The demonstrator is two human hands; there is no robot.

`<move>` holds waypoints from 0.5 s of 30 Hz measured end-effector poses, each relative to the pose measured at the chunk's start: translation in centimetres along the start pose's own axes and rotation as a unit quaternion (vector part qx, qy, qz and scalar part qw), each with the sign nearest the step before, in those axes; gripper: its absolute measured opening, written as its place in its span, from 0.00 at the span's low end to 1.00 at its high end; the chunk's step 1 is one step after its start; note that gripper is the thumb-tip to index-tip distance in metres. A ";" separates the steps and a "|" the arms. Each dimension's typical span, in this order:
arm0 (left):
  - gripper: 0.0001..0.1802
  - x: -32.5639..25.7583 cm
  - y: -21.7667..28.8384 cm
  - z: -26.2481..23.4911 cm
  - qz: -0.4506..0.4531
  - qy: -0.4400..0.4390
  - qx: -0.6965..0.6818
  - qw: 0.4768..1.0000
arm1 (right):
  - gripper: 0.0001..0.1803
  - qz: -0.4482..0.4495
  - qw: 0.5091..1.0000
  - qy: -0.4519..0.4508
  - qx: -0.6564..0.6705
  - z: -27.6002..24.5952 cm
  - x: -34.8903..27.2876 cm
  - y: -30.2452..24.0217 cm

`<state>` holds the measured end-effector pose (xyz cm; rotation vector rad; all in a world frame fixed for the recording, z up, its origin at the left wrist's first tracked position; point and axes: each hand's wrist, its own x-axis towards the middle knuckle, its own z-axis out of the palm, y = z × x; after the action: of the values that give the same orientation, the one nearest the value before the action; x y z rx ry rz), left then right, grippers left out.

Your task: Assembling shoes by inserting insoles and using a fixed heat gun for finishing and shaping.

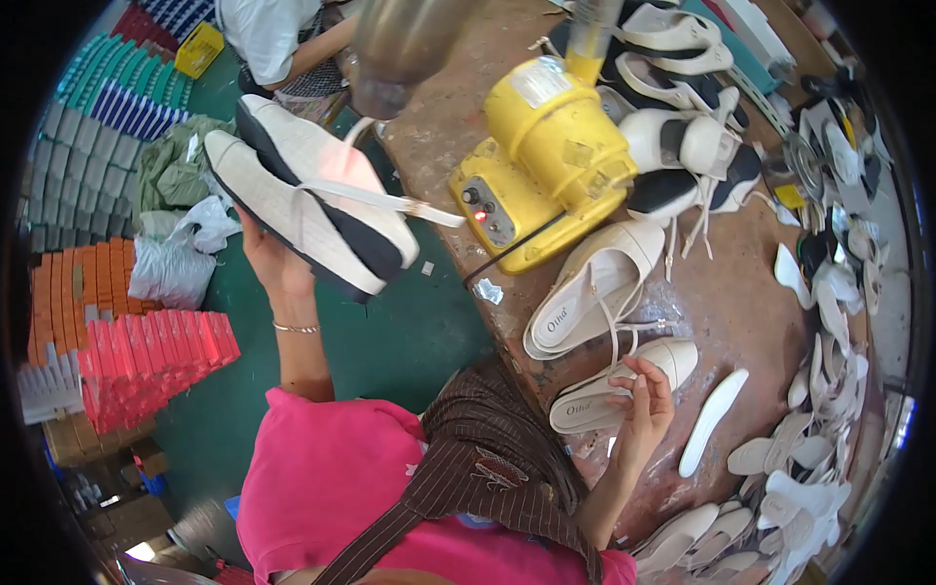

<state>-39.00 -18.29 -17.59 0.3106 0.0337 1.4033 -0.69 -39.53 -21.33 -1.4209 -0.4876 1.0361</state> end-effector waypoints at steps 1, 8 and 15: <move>0.32 0.8 1.0 -0.9 0.001 0.010 0.011 1.000 | 0.13 -0.006 1.000 0.012 -0.008 -0.7 0.0 0.0; 0.24 17.0 3.5 0.1 0.010 0.231 0.387 0.893 | 0.12 -0.043 0.986 0.155 -0.037 -3.8 -1.4 -0.1; 0.35 20.9 3.5 -1.8 -0.059 0.166 0.404 0.897 | 0.08 0.004 0.974 0.199 -0.105 -4.2 -4.0 1.3</move>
<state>-39.11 2.80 -15.18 0.7353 0.9243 1.2466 0.33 -45.33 -22.08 -1.7701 -0.3023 0.6932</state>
